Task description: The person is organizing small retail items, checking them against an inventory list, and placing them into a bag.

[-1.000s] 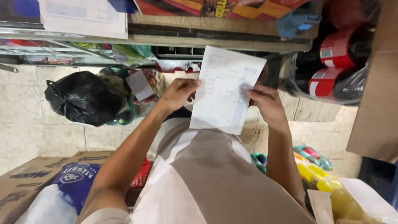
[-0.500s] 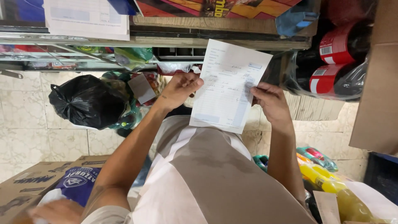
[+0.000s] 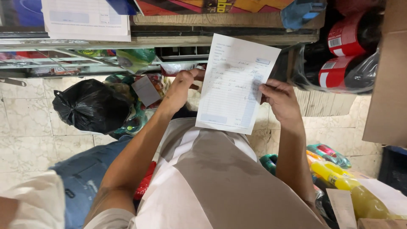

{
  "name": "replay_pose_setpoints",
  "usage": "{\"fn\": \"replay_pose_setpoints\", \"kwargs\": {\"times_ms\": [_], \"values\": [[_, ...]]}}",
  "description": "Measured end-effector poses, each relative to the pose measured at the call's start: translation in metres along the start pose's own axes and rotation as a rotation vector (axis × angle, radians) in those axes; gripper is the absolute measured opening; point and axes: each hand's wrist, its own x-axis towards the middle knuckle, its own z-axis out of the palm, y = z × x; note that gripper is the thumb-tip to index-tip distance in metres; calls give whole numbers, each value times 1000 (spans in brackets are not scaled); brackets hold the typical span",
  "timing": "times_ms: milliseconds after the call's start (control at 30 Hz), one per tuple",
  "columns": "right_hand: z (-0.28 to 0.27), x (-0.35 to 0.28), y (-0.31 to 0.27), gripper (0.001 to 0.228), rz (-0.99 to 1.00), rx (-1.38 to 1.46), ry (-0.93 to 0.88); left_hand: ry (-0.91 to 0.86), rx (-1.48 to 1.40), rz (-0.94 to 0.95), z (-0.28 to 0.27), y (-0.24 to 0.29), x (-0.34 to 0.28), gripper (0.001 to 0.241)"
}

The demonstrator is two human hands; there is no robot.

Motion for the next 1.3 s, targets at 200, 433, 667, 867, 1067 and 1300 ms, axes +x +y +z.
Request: {"fn": "replay_pose_setpoints", "kwargs": {"times_ms": [200, 433, 667, 867, 1067, 1300], "values": [[16, -10, -6, 18, -2, -4, 8, -40, -145, 126, -3, -24, 8, 18], [48, -26, -13, 18, -12, -11, 64, -95, -173, 128, -19, -24, -2, 13], [55, -32, 23, 27, -53, 34, -10, 34, -88, 169, -51, -29, -19, 10], [101, -51, 21, 38, -59, -54, -158, 301, -44, 331, -134, 18, -65, 12], [117, -65, 16, 30, 24, -310, -152, 762, 178, 444, -241, 78, -111, 17], [99, -78, 24, 31, 133, -328, -18, 734, 309, 551, -356, 72, -35, 6]]}}
